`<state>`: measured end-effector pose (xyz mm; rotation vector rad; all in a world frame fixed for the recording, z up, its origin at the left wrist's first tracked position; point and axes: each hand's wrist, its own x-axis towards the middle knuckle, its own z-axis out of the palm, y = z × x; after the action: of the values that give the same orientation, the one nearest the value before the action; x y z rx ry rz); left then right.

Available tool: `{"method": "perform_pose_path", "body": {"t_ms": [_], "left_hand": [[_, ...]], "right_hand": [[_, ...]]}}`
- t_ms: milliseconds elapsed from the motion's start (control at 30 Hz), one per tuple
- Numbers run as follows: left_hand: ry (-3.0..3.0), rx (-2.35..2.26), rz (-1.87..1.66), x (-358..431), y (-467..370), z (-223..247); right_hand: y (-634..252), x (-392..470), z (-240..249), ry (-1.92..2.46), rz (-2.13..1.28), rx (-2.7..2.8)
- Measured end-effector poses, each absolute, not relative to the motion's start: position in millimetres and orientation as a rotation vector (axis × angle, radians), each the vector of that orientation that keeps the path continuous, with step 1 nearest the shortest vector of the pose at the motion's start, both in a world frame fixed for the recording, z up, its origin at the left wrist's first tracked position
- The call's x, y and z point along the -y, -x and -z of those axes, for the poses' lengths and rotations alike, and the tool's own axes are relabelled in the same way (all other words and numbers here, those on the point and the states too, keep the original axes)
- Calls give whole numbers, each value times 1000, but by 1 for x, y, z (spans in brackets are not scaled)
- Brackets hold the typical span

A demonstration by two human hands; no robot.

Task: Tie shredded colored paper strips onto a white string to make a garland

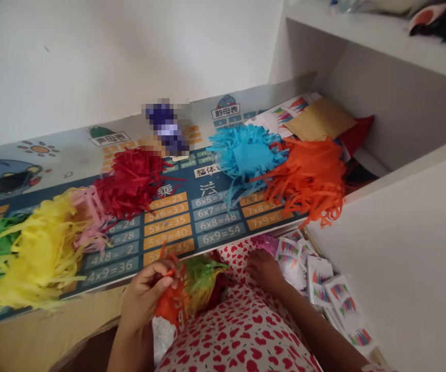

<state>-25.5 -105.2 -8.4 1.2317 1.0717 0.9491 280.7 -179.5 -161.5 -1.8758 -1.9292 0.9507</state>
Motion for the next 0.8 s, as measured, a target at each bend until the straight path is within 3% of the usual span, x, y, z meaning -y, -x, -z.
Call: {"method": "perform_pose_path", "body": {"t_ms": [300,533,800], "left_hand": [[-1413,-877,-458,106,-41,9],[-1367,-931,-450,107,-68,37],[-1355,-727,-320,121,-91,76]], "right_hand": [[-289,175,129,1996,-1006,1884],[-288,185,126,1977,-1053,1888],[-293,182,81,1670,-1286,1611]]}}
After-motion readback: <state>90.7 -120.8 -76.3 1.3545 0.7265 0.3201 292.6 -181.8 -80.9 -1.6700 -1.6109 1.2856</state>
